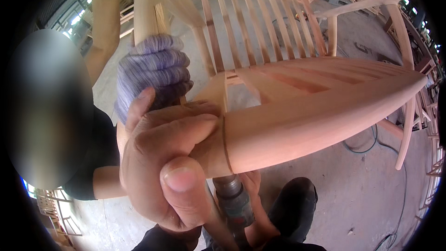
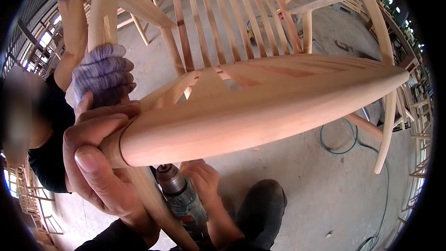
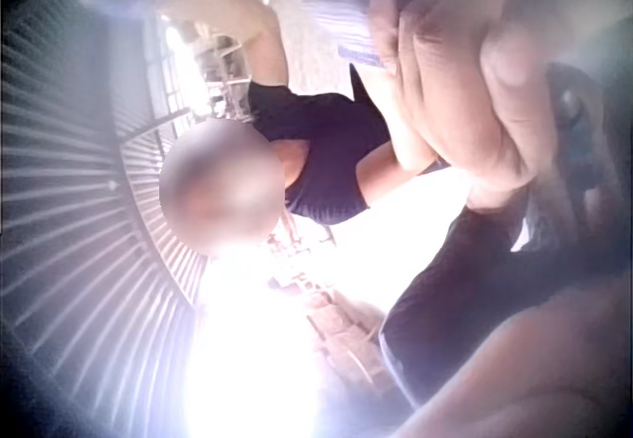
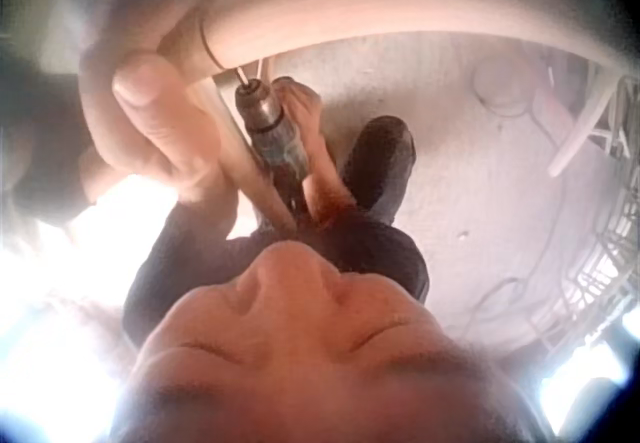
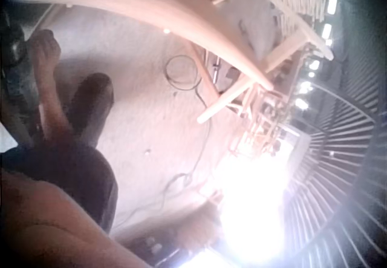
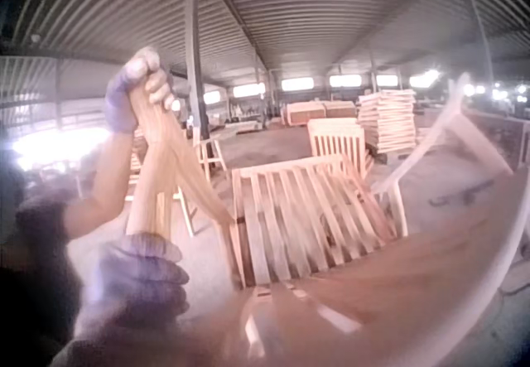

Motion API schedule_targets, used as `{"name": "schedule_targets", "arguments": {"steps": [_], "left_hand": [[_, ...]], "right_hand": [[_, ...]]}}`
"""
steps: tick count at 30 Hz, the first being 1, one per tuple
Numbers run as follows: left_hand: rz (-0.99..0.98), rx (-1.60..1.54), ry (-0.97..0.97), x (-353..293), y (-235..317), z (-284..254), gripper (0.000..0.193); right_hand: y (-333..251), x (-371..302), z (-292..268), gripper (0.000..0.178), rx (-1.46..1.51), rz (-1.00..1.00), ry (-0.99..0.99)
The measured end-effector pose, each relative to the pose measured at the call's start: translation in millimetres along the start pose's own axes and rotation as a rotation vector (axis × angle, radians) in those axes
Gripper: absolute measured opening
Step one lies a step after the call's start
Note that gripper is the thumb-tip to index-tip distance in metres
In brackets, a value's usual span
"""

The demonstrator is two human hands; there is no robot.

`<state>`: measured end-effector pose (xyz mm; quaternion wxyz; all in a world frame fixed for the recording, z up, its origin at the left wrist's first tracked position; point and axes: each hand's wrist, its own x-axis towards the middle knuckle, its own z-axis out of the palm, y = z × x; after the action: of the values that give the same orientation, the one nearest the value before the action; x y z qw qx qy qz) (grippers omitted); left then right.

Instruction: The person assembles a wooden chair by attaching a slatted seat to the frame using a cordless drill and screws. They position the seat, insert screws, and drive them in while a coworker holds the chair steady. The person then flips the chair to work on the underside.

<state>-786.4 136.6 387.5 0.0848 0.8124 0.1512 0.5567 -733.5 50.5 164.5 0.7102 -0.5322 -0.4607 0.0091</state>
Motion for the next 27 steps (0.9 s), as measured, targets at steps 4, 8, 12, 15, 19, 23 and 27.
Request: {"name": "schedule_targets", "arguments": {"steps": [4, 8, 12, 15, 19, 23, 27], "left_hand": [[0.008, 0.013, 0.035, -1.6, -3.0, 4.0, 0.055], [0.008, 0.015, 0.047, -2.3, -11.8, 5.8, 0.056], [0.011, 0.033, 0.058, -4.2, -11.4, 3.8, 0.056], [0.019, -0.005, 0.027, -1.2, -11.3, 2.0, 0.057], [0.026, -0.022, -0.03, 0.7, -16.3, -5.6, 0.057], [0.015, -0.041, -0.015, 4.8, -15.6, -1.3, 0.056], [0.007, -0.037, -0.012, 5.5, -11.2, -1.4, 0.055]], "right_hand": [[19.4, -22.1, 6.4, 0.02, -0.053, -0.006, -0.089], [12.9, -20.8, 2.2, 0.018, -0.149, 0.03, -0.122], [1.7, -13.6, 3.0, 0.017, -0.239, 0.021, -0.089], [15.0, -24.8, 7.4, 0.018, -0.021, 0.156, -0.091], [21.4, -37.2, 18.3, 0.021, 0.353, 0.517, 0.006], [13.8, -28.9, 16.9, 0.022, 0.357, 0.619, 0.027], [15.0, -16.9, 12.2, 0.021, 0.046, 0.218, -0.12]]}}
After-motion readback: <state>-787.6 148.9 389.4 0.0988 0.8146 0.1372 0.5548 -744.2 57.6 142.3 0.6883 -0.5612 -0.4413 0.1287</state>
